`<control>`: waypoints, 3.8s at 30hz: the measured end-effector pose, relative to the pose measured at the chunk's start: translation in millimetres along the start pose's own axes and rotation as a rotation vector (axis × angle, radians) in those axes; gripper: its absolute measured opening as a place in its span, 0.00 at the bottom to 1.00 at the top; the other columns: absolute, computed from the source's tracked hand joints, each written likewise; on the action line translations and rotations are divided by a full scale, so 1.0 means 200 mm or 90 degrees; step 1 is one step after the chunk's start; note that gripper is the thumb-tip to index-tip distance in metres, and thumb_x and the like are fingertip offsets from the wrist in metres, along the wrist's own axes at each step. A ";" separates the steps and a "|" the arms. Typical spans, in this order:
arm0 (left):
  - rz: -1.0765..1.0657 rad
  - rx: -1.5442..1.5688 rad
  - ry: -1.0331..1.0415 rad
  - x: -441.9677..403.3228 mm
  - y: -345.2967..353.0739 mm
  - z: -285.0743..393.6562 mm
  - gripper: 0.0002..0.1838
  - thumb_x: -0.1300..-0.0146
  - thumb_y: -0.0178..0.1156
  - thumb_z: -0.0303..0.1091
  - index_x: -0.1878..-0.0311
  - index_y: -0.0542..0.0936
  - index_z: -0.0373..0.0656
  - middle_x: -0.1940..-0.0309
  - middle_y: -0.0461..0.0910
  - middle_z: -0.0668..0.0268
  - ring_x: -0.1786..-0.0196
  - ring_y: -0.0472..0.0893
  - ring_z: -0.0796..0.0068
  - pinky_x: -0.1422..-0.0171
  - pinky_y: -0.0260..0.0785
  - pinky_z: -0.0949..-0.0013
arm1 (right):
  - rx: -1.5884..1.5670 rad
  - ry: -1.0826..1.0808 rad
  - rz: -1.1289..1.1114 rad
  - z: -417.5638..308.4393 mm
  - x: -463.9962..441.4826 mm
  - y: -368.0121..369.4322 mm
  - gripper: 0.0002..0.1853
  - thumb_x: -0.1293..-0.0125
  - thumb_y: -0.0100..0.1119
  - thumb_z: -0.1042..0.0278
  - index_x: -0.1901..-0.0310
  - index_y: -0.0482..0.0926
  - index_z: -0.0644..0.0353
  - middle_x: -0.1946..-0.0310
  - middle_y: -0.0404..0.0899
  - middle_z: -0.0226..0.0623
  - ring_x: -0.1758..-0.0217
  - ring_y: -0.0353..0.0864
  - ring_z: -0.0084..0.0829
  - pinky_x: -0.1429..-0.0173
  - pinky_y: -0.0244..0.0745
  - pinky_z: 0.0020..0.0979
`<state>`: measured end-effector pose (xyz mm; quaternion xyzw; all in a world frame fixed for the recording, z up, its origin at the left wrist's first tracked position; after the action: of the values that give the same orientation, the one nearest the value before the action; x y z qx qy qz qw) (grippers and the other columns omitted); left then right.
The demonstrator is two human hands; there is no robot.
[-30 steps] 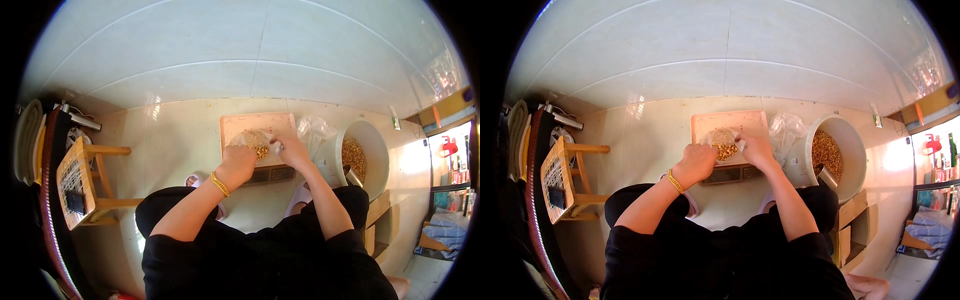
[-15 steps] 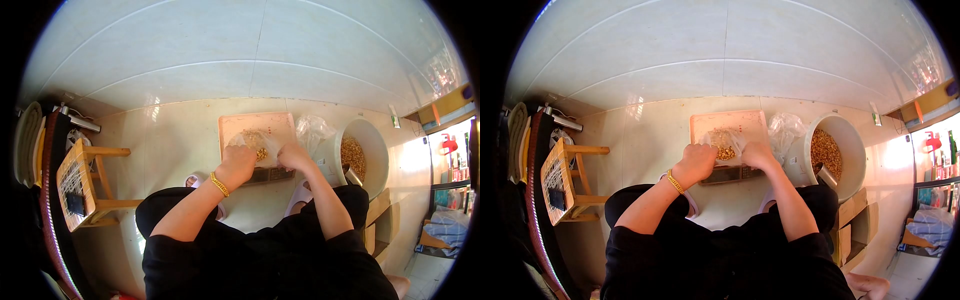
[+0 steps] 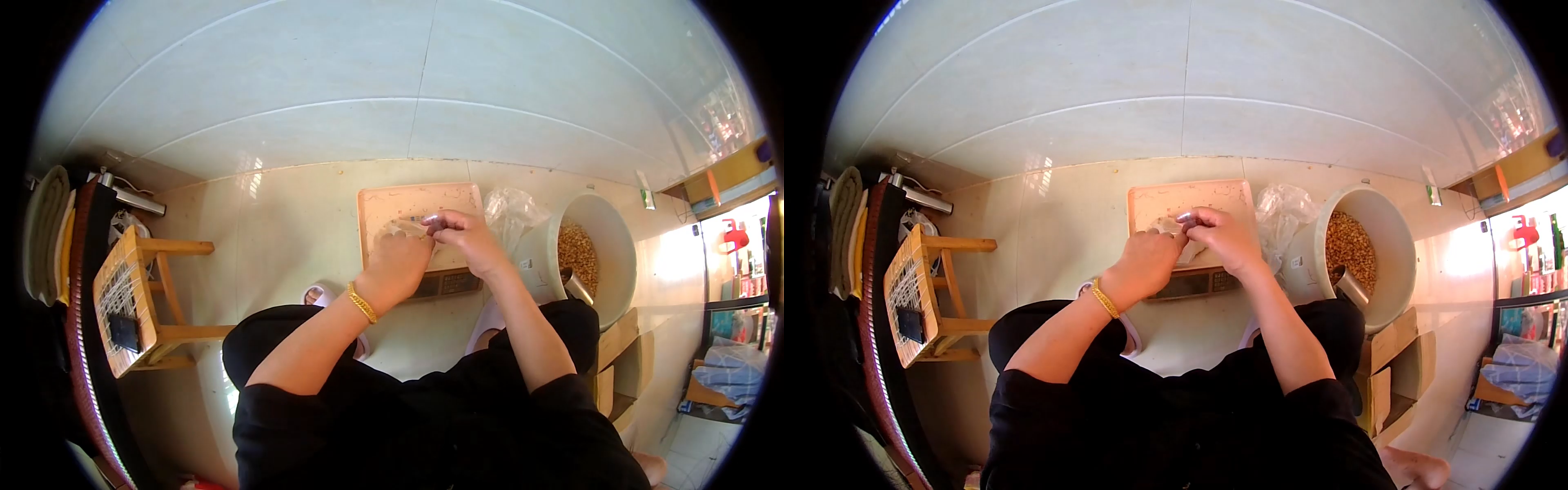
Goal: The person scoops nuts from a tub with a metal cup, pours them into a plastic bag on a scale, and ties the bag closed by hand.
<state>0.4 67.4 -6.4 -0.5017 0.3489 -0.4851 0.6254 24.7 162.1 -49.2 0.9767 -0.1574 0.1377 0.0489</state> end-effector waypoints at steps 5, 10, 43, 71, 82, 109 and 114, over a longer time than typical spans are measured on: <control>0.012 0.022 0.004 0.01 0.02 0.01 0.13 0.51 0.55 0.22 0.59 0.74 0.39 0.73 0.80 0.55 0.67 0.80 0.56 0.63 0.73 0.58 | 0.113 0.020 -0.024 0.08 -0.03 0.02 0.26 0.44 0.53 0.80 0.40 0.72 0.58 0.66 0.73 0.28 0.61 0.70 0.21 0.52 0.67 0.23; 0.011 0.101 -0.051 0.00 -0.05 -0.01 0.10 0.49 0.53 0.22 0.61 0.74 0.40 0.74 0.79 0.54 0.66 0.79 0.54 0.64 0.72 0.56 | 0.232 0.021 0.166 0.15 -0.06 -0.16 0.31 0.45 0.51 0.79 0.35 0.66 0.53 0.71 0.72 0.31 0.67 0.70 0.24 0.60 0.68 0.26; 0.003 0.105 -0.094 -0.03 0.10 -0.16 0.11 0.50 0.54 0.22 0.61 0.74 0.39 0.69 0.80 0.56 0.63 0.81 0.56 0.62 0.73 0.58 | 0.436 0.039 -0.093 0.26 -0.06 0.14 0.18 0.32 0.43 0.58 0.57 0.78 0.62 0.71 0.80 0.44 0.64 0.80 0.42 0.57 0.72 0.39; 0.002 0.143 -0.199 -0.02 0.18 -0.25 0.07 0.47 0.55 0.27 0.65 0.79 0.41 0.69 0.81 0.55 0.63 0.81 0.55 0.60 0.73 0.56 | 0.509 -0.018 -0.063 0.17 -0.05 0.19 0.17 0.31 0.42 0.59 0.60 0.77 0.64 0.62 0.78 0.55 0.56 0.76 0.55 0.55 0.70 0.47; -0.001 0.144 -0.173 -0.03 0.15 -0.22 0.08 0.46 0.52 0.28 0.66 0.79 0.42 0.69 0.81 0.52 0.63 0.81 0.53 0.59 0.72 0.55 | 0.494 0.020 -0.052 0.18 -0.03 0.16 0.16 0.32 0.43 0.61 0.60 0.76 0.64 0.62 0.78 0.54 0.57 0.77 0.54 0.54 0.70 0.46; -0.141 0.621 -0.467 -0.03 0.40 -0.36 0.13 0.39 0.48 0.34 0.66 0.79 0.34 0.78 0.78 0.61 0.79 0.78 0.70 0.75 0.71 0.69 | 0.649 -0.136 -0.049 0.14 0.01 0.17 0.10 0.40 0.47 0.74 0.61 0.77 0.65 0.61 0.75 0.48 0.56 0.74 0.50 0.50 0.70 0.42; -0.106 0.546 -0.443 -0.04 0.41 -0.41 0.12 0.42 0.49 0.31 0.66 0.79 0.33 0.77 0.79 0.56 0.78 0.80 0.67 0.71 0.72 0.66 | 0.635 -0.140 -0.032 0.15 0.00 0.16 0.10 0.40 0.48 0.71 0.60 0.78 0.63 0.59 0.75 0.47 0.54 0.76 0.48 0.51 0.71 0.43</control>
<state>-55.8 52.8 -107.6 -0.3592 -0.1477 -0.4371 0.8112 22.3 127.3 -76.1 0.8932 -0.0533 0.0915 -0.4370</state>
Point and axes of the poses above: each hand's wrist, its own x-axis away from the middle knuckle, its own y-axis out of the palm, z = x × y, the point moved 9 cm from there along -x, towards the middle knuckle
